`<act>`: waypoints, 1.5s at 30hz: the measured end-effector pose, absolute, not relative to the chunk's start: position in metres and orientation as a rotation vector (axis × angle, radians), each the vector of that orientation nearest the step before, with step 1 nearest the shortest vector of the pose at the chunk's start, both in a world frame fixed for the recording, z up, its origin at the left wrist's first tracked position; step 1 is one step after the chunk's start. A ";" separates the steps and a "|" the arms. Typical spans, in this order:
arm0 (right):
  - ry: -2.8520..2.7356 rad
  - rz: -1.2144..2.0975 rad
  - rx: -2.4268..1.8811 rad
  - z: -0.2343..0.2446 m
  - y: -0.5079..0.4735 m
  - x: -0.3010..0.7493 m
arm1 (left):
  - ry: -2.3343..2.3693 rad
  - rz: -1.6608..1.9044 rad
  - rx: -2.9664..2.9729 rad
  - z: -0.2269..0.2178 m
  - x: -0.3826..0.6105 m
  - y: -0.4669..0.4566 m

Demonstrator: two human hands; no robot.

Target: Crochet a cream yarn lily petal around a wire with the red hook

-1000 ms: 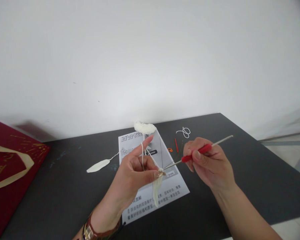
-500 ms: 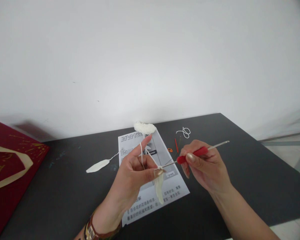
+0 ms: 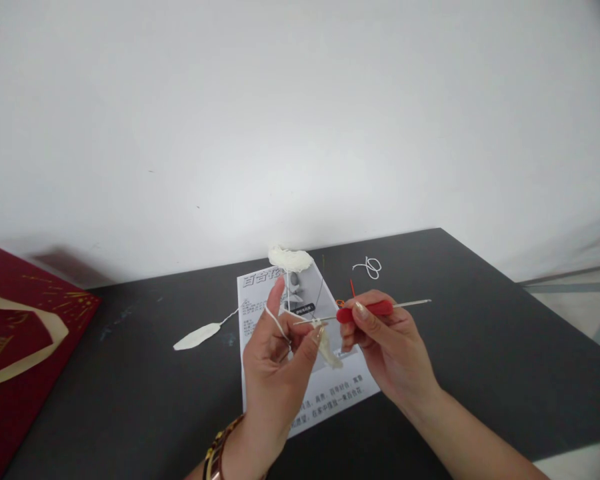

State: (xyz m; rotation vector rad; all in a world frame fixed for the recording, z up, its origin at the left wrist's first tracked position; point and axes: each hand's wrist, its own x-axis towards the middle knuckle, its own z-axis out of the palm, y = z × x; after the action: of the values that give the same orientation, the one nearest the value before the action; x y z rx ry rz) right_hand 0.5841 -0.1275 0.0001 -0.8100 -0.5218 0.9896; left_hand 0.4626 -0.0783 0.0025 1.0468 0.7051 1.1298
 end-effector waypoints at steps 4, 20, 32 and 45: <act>-0.647 0.870 -0.903 -0.005 -0.127 0.582 | 0.701 1.157 1.099 -0.005 0.466 -0.079; -1.447 0.080 -0.906 -0.008 -0.134 0.591 | 0.556 0.704 0.638 0.020 0.452 -0.063; -0.977 0.763 -0.759 0.001 -0.135 0.601 | 0.549 0.623 0.765 0.028 0.441 -0.053; -0.932 0.800 -0.764 0.012 -0.137 0.614 | 0.473 0.552 0.829 0.030 0.434 -0.049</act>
State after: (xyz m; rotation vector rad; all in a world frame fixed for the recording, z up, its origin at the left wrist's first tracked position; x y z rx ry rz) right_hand 0.6137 -0.1372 0.0122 -0.7637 -0.9325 0.8001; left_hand 0.4343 -0.0486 0.0300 0.8289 0.4731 0.5522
